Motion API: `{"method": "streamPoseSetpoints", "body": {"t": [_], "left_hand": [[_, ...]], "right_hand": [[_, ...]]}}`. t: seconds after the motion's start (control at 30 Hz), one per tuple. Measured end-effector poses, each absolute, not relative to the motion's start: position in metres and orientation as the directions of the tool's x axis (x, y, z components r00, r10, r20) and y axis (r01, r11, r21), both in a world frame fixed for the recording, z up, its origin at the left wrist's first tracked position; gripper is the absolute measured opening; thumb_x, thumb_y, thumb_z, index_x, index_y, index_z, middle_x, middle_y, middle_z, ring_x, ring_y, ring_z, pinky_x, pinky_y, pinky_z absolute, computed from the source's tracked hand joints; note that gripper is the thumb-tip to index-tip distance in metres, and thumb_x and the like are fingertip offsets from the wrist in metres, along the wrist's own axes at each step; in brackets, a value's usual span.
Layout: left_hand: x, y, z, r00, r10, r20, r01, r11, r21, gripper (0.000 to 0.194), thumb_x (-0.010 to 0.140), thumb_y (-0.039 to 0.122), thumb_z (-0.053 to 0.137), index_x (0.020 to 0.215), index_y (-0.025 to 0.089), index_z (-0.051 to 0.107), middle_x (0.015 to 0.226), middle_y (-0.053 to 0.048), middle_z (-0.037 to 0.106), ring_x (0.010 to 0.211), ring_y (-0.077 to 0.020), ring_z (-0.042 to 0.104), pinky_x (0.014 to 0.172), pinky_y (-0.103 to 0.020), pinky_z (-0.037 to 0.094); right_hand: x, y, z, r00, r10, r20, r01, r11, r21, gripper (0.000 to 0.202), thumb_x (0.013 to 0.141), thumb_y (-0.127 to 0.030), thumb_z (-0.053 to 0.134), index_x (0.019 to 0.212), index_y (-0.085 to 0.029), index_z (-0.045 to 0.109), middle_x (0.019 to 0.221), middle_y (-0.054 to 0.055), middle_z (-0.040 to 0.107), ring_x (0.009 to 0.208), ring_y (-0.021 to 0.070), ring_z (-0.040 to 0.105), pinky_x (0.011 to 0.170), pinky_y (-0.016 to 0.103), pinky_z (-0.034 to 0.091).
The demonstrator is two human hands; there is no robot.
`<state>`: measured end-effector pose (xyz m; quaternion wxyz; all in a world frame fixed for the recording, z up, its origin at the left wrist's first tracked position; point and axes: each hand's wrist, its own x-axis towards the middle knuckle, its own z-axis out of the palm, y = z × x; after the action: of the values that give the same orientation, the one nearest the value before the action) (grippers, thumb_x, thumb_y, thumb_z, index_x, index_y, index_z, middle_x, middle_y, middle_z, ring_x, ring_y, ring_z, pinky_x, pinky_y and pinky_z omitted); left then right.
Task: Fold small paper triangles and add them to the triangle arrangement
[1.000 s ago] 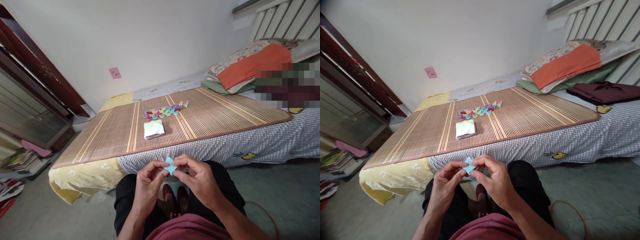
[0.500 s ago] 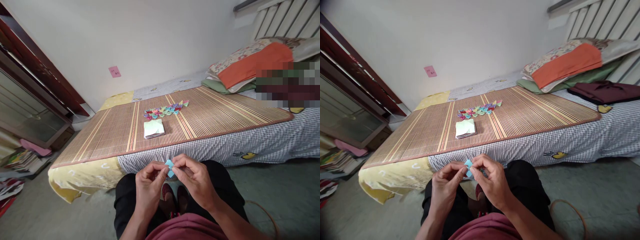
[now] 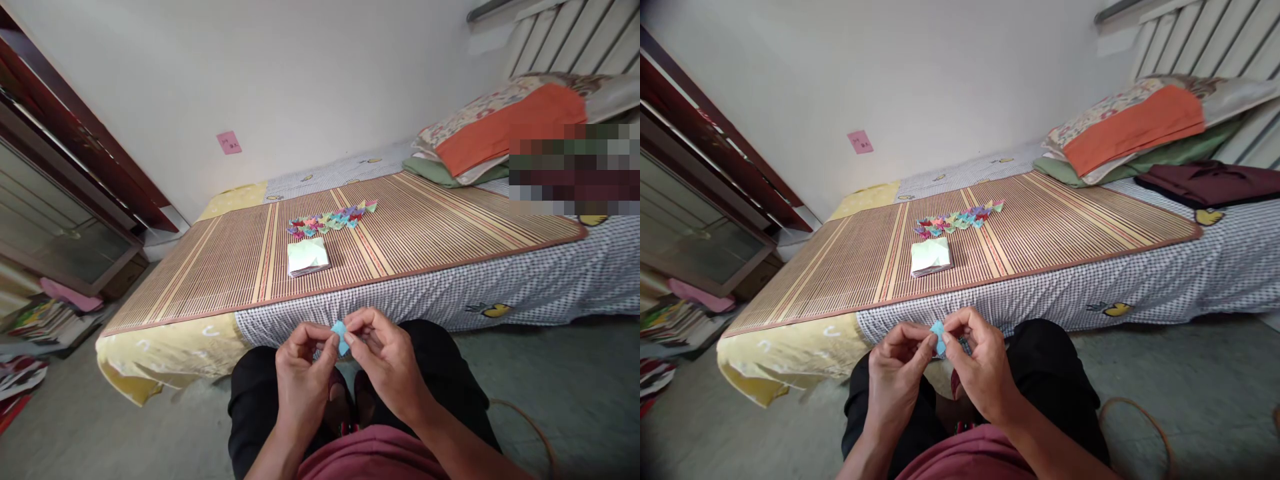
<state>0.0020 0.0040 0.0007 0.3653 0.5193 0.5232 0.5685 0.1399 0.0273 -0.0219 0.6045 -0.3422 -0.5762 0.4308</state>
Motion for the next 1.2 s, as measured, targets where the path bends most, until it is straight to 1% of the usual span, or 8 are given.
{"method": "streamPoseSetpoints", "body": {"t": [0.1, 0.2, 0.3, 0.43, 0.57, 0.8, 0.97, 1.2], "left_hand": [[0.001, 0.006, 0.000, -0.203, 0.972, 0.120, 0.014, -0.120, 0.993, 0.020, 0.082, 0.031, 0.081, 0.079, 0.017, 0.068, 0.071, -0.001, 0.068, 0.066, -0.0141, 0.061, 0.063, -0.024, 0.051], [-0.003, 0.010, 0.000, -0.124, 0.992, -0.005, -0.113, -0.009, 0.994, 0.028, 0.076, 0.034, 0.087, 0.089, 0.016, 0.070, 0.073, -0.001, 0.070, 0.065, -0.0142, 0.063, 0.063, -0.024, 0.051], [-0.008, 0.014, 0.000, -0.054, 0.996, -0.064, -0.106, 0.058, 0.993, 0.029, 0.072, 0.035, 0.089, 0.077, 0.014, 0.071, 0.067, -0.002, 0.068, 0.059, -0.0116, 0.059, 0.060, -0.022, 0.048], [-0.010, 0.014, 0.000, -0.111, 0.993, -0.039, -0.105, 0.028, 0.994, 0.029, 0.073, 0.037, 0.088, 0.071, 0.014, 0.070, 0.065, -0.001, 0.067, 0.060, -0.0107, 0.057, 0.061, -0.021, 0.046], [-0.008, 0.014, 0.000, -0.118, 0.992, -0.037, -0.112, 0.024, 0.993, 0.031, 0.072, 0.039, 0.088, 0.069, 0.015, 0.068, 0.064, -0.001, 0.066, 0.061, -0.0121, 0.058, 0.062, -0.022, 0.047], [-0.012, 0.018, 0.005, 0.074, 0.988, -0.132, -0.121, 0.141, 0.983, 0.039, 0.070, 0.044, 0.090, 0.069, 0.015, 0.063, 0.064, 0.001, 0.060, 0.058, -0.0110, 0.052, 0.058, -0.022, 0.043], [-0.014, 0.018, 0.007, 0.137, 0.985, -0.105, -0.113, 0.121, 0.986, 0.037, 0.072, 0.043, 0.088, 0.070, 0.016, 0.064, 0.063, 0.003, 0.053, 0.057, -0.0099, 0.043, 0.053, -0.021, 0.035], [0.002, 0.019, -0.012, -0.047, 0.993, -0.106, -0.336, 0.084, 0.938, 0.033, 0.075, 0.038, 0.087, 0.069, 0.015, 0.064, 0.058, 0.004, 0.052, 0.054, -0.0076, 0.041, 0.054, -0.019, 0.034]], "right_hand": [[0.141, 0.027, -0.020, -0.044, 0.925, 0.379, -0.097, 0.373, -0.923, 0.003, 0.093, -0.019, 0.063, 0.090, -0.021, 0.063, 0.086, 0.001, 0.066, 0.079, 0.0149, 0.066, 0.072, 0.025, 0.055], [0.143, 0.027, -0.020, -0.078, 0.927, 0.367, -0.063, 0.363, -0.930, 0.001, 0.093, -0.020, 0.063, 0.092, -0.021, 0.063, 0.084, 0.001, 0.067, 0.078, 0.0155, 0.067, 0.071, 0.025, 0.055], [0.146, 0.029, -0.019, -0.123, 0.923, 0.365, -0.026, 0.365, -0.931, 0.004, 0.092, -0.020, 0.064, 0.096, -0.020, 0.064, 0.086, 0.002, 0.068, 0.080, 0.0164, 0.068, 0.073, 0.026, 0.055], [0.149, 0.033, -0.016, -0.170, 0.933, 0.317, 0.025, 0.326, -0.945, 0.009, 0.093, -0.027, 0.065, 0.090, -0.019, 0.065, 0.078, 0.001, 0.066, 0.071, 0.0152, 0.062, 0.067, 0.026, 0.051], [0.151, 0.034, -0.013, -0.246, 0.925, 0.288, 0.057, 0.310, -0.949, 0.031, 0.100, -0.033, 0.057, 0.072, -0.018, 0.061, 0.064, -0.002, 0.056, 0.061, 0.0129, 0.051, 0.058, 0.025, 0.041], [0.161, 0.034, -0.008, -0.387, 0.880, 0.277, 0.044, 0.317, -0.947, 0.029, 0.101, -0.031, 0.055, 0.074, -0.020, 0.054, 0.068, -0.003, 0.049, 0.064, 0.0129, 0.047, 0.059, 0.025, 0.037], [0.164, 0.038, -0.008, -0.439, 0.862, 0.255, 0.006, 0.286, -0.958, 0.030, 0.100, -0.030, 0.055, 0.073, -0.020, 0.052, 0.067, -0.004, 0.046, 0.064, 0.0126, 0.045, 0.059, 0.025, 0.036], [0.160, 0.042, -0.009, -0.318, 0.926, 0.203, 0.026, 0.223, -0.975, 0.024, 0.094, -0.032, 0.065, 0.076, -0.019, 0.057, 0.067, -0.004, 0.050, 0.065, 0.0126, 0.047, 0.059, 0.024, 0.038]]}}
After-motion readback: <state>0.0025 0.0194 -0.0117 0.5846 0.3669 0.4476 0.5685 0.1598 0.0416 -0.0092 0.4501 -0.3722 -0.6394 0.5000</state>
